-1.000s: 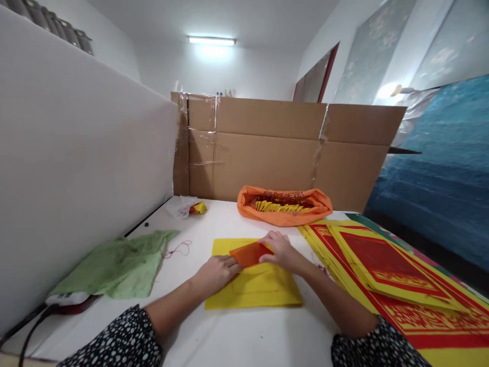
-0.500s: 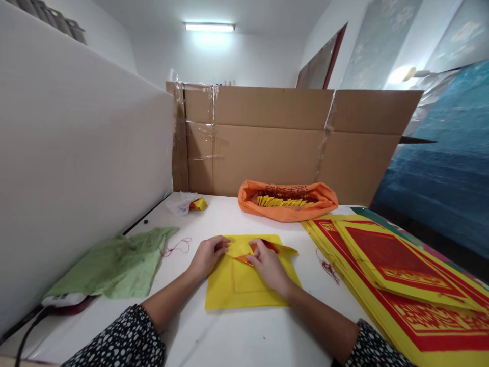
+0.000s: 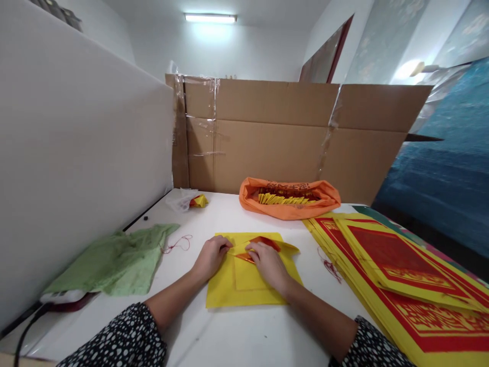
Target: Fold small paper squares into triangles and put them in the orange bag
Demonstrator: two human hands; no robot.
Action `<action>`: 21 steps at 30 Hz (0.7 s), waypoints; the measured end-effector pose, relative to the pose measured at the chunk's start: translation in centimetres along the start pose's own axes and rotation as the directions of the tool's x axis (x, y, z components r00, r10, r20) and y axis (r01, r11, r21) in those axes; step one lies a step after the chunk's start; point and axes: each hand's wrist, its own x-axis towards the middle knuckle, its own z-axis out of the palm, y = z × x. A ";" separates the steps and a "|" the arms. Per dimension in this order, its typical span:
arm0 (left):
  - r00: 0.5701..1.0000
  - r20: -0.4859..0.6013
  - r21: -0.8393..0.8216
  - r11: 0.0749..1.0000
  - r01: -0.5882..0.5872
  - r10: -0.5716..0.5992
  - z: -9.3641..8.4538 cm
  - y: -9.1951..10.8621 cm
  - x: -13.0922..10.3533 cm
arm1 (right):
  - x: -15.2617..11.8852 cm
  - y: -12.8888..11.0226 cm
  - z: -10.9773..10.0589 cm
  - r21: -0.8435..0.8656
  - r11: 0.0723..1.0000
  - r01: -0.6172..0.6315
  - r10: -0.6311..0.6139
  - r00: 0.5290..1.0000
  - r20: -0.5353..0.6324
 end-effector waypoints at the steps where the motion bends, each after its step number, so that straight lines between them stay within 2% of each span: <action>1: 1.000 -0.001 0.008 1.000 -0.008 0.008 0.0 0.0 0.0 | 0.0 0.0 0.0 -0.007 1.000 0.003 -0.003 1.000 0.001; 5: 0.999 0.013 0.078 0.996 -0.038 0.037 0.1 0.0 0.0 | 0.1 0.0 0.2 -0.055 0.998 0.019 -0.019 1.000 0.000; 8: 0.990 0.087 0.238 0.962 -0.132 0.114 -0.1 0.7 -0.2 | 0.2 -0.1 0.2 -0.133 0.990 0.040 -0.040 0.999 0.003; 10: 0.965 0.205 0.404 0.884 -0.234 0.161 -0.2 1.7 -0.8 | 0.0 -0.2 0.0 -0.224 0.971 0.087 -0.090 0.996 -0.002; 13: 0.934 0.338 0.590 0.747 -0.305 0.114 -0.1 3.1 -2.2 | -0.9 0.0 -0.2 -0.313 0.924 0.217 -0.219 0.975 0.030; 15: 0.937 0.333 0.627 0.718 -0.303 0.104 0.2 3.8 -3.3 | -2.1 0.4 -0.2 -0.290 0.909 0.298 -0.281 0.955 0.098; 17: 0.949 0.295 0.632 0.721 -0.283 0.113 0.6 4.4 -4.1 | -3.8 1.1 -0.3 -0.238 0.915 0.327 -0.291 0.941 0.176; 21: 0.961 0.271 0.639 0.739 -0.214 0.043 1.3 5.5 -4.5 | -6.5 1.5 -2.3 -0.119 0.970 0.210 -0.173 0.950 0.261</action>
